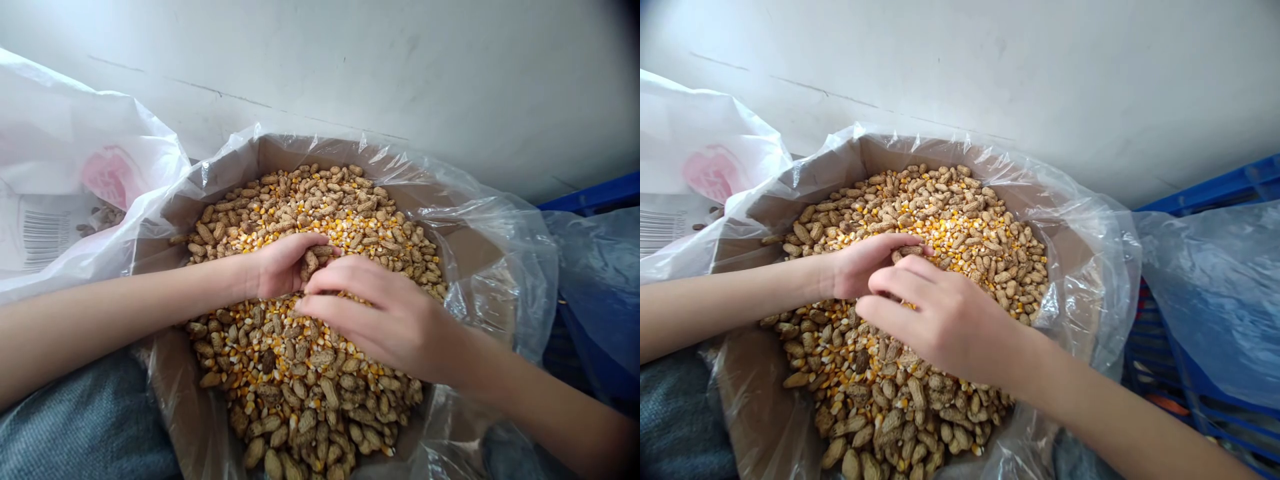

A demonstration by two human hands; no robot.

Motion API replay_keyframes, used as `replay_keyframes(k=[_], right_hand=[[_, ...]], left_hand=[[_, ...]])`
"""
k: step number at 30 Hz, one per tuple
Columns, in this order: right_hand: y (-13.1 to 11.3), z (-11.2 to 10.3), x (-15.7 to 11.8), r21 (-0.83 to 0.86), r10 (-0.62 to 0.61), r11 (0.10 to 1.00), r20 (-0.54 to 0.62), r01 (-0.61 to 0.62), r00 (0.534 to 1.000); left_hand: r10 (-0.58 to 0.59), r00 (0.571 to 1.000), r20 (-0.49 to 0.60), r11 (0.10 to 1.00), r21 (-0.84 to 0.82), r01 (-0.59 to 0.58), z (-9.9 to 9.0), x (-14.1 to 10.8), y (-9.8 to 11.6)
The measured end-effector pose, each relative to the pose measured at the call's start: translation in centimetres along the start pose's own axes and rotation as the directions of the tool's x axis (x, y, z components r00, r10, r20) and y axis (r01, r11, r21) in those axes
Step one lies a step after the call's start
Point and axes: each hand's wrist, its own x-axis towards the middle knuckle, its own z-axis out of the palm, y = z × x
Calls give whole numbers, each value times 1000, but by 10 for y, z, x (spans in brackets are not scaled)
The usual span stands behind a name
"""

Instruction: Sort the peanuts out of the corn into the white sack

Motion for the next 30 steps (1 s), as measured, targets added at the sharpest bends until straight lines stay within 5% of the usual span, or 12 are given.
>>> replay_keyframes(k=[5, 12, 25, 30], right_hand=[[8, -3, -3, -82, 56, 994, -153, -69, 987], [20, 8, -5, -147, -30, 989, -122, 12, 992], [18, 5, -5, -182, 25, 982, -167, -55, 986], [7, -2, -5, -125, -115, 987, -118, 100, 986]], left_hand=[[-17, 997, 75, 998, 65, 12, 6, -4, -5], [-48, 998, 52, 998, 44, 45, 2, 0, -9], [18, 996, 82, 999, 26, -20, 0, 0, -7], [-33, 996, 87, 999, 15, 32, 0, 0, -4]])
